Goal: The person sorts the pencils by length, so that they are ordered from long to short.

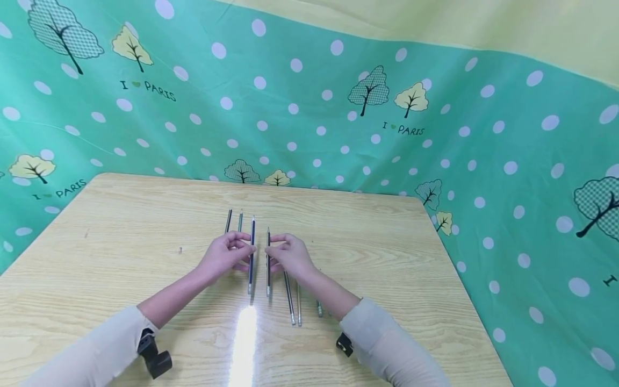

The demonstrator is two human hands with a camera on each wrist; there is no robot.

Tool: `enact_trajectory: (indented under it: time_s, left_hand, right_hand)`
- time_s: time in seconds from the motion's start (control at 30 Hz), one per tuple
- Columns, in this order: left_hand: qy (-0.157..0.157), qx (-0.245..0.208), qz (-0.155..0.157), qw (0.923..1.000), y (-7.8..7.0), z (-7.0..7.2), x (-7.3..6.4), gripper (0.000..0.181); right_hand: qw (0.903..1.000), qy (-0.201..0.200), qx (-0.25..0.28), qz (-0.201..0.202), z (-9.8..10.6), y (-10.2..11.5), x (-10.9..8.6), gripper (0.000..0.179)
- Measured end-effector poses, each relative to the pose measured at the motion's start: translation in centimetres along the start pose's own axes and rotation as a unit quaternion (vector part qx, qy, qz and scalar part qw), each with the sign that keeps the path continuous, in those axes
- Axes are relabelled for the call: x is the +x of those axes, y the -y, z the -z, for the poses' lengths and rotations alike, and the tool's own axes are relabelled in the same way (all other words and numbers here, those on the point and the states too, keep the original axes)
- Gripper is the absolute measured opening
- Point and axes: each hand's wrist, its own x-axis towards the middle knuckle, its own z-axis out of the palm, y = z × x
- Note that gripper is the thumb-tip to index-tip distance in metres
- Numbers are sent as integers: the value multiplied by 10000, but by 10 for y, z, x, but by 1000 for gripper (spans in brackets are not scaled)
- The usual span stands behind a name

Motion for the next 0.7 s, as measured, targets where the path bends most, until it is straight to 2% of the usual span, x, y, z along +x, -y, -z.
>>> enact_trajectory:
  time_s: [0.5,0.7]
  left_hand:
    - [-103,134,62,9998,-4,6,14,40]
    - [-113,34,59,9999,-5,8,19,41]
  right_hand:
    - [10000,-53,-19,-69,2,-1,2,35]
    - [10000,-25,-56,-23,2,-3,3,35]
